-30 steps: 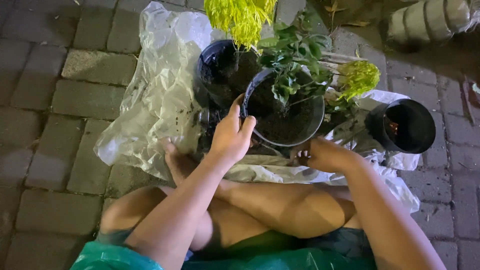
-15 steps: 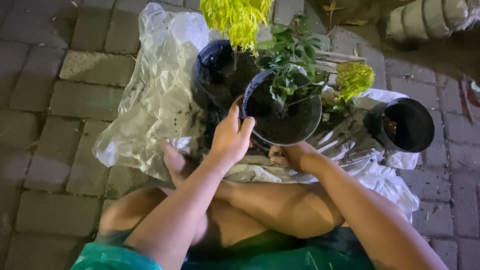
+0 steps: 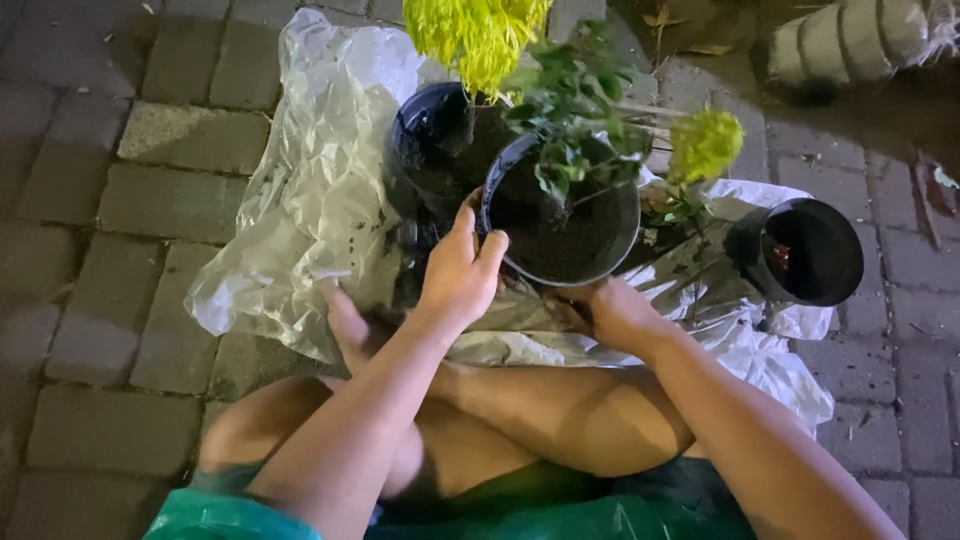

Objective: The person is repotting small plant cuttings into plastic pots, filling them with soil and securing the plants.

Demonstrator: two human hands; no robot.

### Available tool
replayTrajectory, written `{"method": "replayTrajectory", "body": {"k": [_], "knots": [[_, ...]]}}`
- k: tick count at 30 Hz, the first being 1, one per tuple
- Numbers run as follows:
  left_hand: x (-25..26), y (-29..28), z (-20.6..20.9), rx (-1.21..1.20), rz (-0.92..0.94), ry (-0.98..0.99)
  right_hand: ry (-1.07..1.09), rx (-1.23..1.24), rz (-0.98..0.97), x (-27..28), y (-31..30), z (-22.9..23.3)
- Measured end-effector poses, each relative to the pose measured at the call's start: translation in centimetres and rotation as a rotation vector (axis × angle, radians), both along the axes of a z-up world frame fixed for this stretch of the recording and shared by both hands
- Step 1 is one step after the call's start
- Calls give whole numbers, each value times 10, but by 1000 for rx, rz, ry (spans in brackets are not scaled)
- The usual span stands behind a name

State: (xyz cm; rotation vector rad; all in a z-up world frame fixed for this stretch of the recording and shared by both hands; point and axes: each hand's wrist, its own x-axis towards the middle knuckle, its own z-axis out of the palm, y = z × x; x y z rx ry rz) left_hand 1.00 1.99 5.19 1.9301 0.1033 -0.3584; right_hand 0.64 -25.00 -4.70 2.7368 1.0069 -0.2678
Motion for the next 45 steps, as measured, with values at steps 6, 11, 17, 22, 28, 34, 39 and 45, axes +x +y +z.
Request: {"method": "replayTrajectory", "body": {"k": [6, 11, 17, 22, 28, 34, 39, 45], "knots": [[-9, -4, 7, 56, -14, 36, 597, 418, -361, -4, 20, 37], [-12, -9, 20, 96, -28, 68, 568, 512, -500, 28, 34, 28], [-6, -17, -26, 112, -23, 107, 520, 705, -484, 25, 35, -10], [-19, -16, 15, 99, -11, 104, 497, 827, -449, 37, 21, -40], [-21, -8, -5, 74, -15, 99, 440, 968, -486, 42, -5, -71], [-20, -5, -24, 139, -59, 113, 387, 1093, -515, 52, -34, -100], [-11, -3, -49, 185, -155, 103, 328, 1178, -588, 68, -98, -123], [-8, -5, -48, 272, -239, 129, 189, 970, -1143, 49, -64, -12]]}}
